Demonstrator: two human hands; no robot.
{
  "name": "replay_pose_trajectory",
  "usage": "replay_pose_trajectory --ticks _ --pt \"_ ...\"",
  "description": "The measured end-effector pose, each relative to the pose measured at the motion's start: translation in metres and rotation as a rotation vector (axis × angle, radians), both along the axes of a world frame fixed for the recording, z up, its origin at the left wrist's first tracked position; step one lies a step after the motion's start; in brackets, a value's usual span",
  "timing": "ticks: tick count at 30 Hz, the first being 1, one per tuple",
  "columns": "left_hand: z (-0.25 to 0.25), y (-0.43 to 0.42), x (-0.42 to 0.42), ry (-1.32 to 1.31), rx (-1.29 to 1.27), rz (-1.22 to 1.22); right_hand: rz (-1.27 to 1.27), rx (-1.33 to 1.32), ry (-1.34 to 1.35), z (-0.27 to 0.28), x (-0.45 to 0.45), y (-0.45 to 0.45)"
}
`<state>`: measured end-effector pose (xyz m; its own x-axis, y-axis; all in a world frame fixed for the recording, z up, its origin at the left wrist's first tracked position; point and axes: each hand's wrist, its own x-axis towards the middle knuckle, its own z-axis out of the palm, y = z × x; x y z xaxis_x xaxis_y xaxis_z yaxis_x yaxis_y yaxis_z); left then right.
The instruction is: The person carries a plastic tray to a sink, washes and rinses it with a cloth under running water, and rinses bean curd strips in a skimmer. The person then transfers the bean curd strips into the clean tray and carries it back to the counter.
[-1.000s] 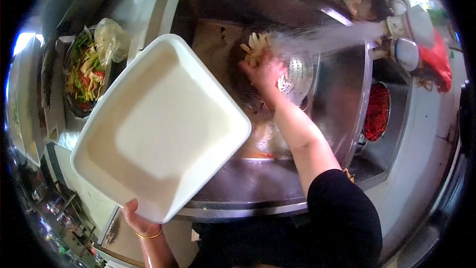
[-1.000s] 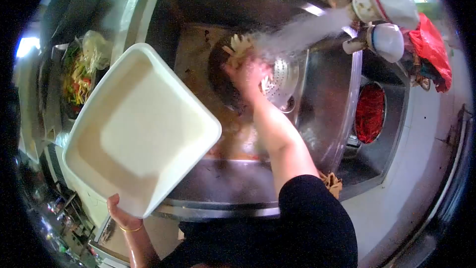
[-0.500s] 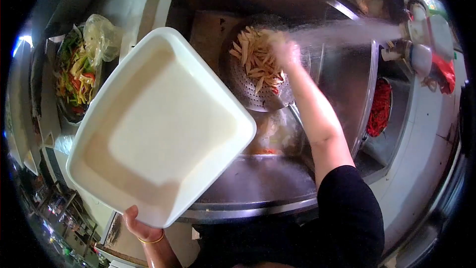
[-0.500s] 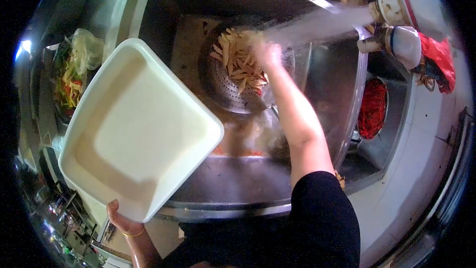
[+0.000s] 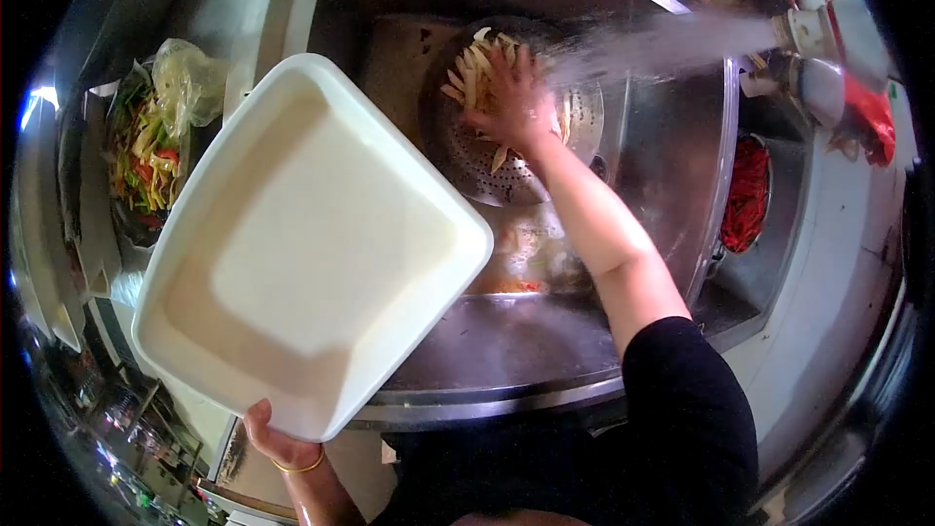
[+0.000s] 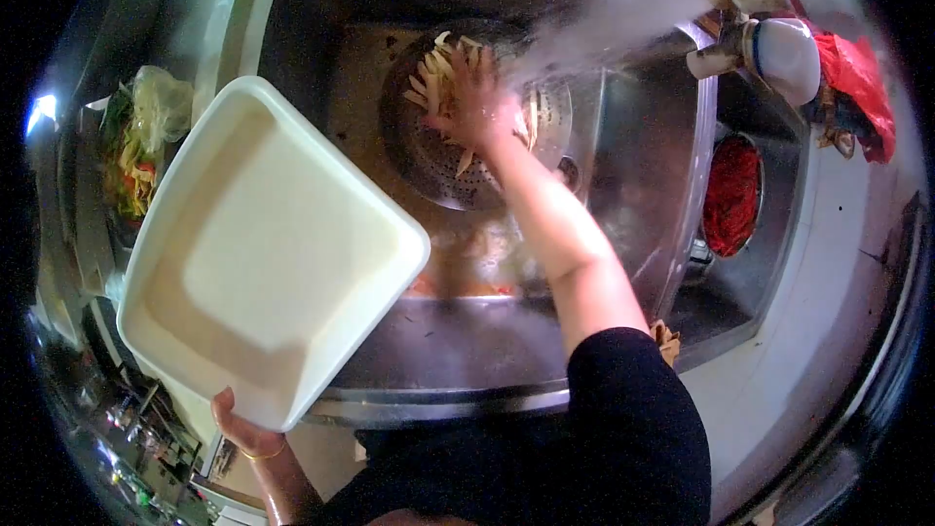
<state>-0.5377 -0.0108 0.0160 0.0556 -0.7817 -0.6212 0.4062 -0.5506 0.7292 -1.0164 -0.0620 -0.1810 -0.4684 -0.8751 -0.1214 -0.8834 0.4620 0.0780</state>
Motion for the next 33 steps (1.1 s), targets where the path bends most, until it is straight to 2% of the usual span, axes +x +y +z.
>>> replay_pose_trajectory --ticks 2,4,6,8,11,14,15,16,18,21,24,26,28,29,31,33 --pt "-0.002 0.000 0.003 -0.027 -0.007 -0.003 -0.008 0.100 0.054 -0.013 0.006 -0.010" --pt "0.003 -0.001 -0.002 -0.020 0.004 -0.001 0.051 0.061 0.003 -0.036 -0.012 -0.011" --pt "0.003 -0.001 0.000 -0.018 0.002 0.003 0.111 0.186 -0.097 -0.071 -0.064 -0.016" --pt "-0.001 0.003 0.007 -0.026 -0.005 0.005 -0.006 0.094 -0.355 -0.086 -0.098 -0.013" --pt "0.000 0.002 0.000 -0.011 -0.013 0.010 -0.275 -0.056 -0.738 -0.036 -0.103 -0.013" --pt "0.002 0.004 -0.001 -0.049 -0.036 -0.011 -0.547 -0.163 -1.256 0.024 -0.101 -0.011" --pt "0.002 0.003 -0.002 -0.053 -0.040 0.001 -0.561 -0.155 -1.363 0.039 -0.104 -0.007" --pt "0.002 0.002 -0.003 -0.057 -0.044 0.011 -0.453 -0.115 -1.415 0.039 -0.118 0.003" --pt "0.002 0.002 -0.002 -0.035 -0.043 0.007 -0.249 -0.081 -1.182 0.042 -0.118 0.015" --pt "-0.005 0.004 0.012 0.019 -0.044 -0.016 0.036 -0.093 -0.341 0.039 -0.088 0.034" --pt "-0.007 0.003 0.013 0.024 -0.050 -0.013 0.119 -0.091 -0.051 0.013 -0.032 0.058" --pt "-0.003 0.001 0.006 0.001 -0.045 0.004 0.100 0.000 0.009 0.003 -0.013 0.059" --pt "0.000 0.001 0.000 0.007 -0.030 0.005 -0.017 0.209 -0.126 0.005 -0.015 0.046" --pt "0.002 0.000 0.000 0.006 -0.021 0.006 0.001 0.233 0.014 -0.020 -0.036 0.045" --pt "0.001 0.001 0.007 -0.044 -0.022 -0.020 -0.499 -0.279 -0.662 0.014 -0.040 0.006" --pt "0.001 -0.001 0.006 -0.068 -0.019 -0.036 0.081 -0.127 -0.212 -0.089 -0.115 0.021"
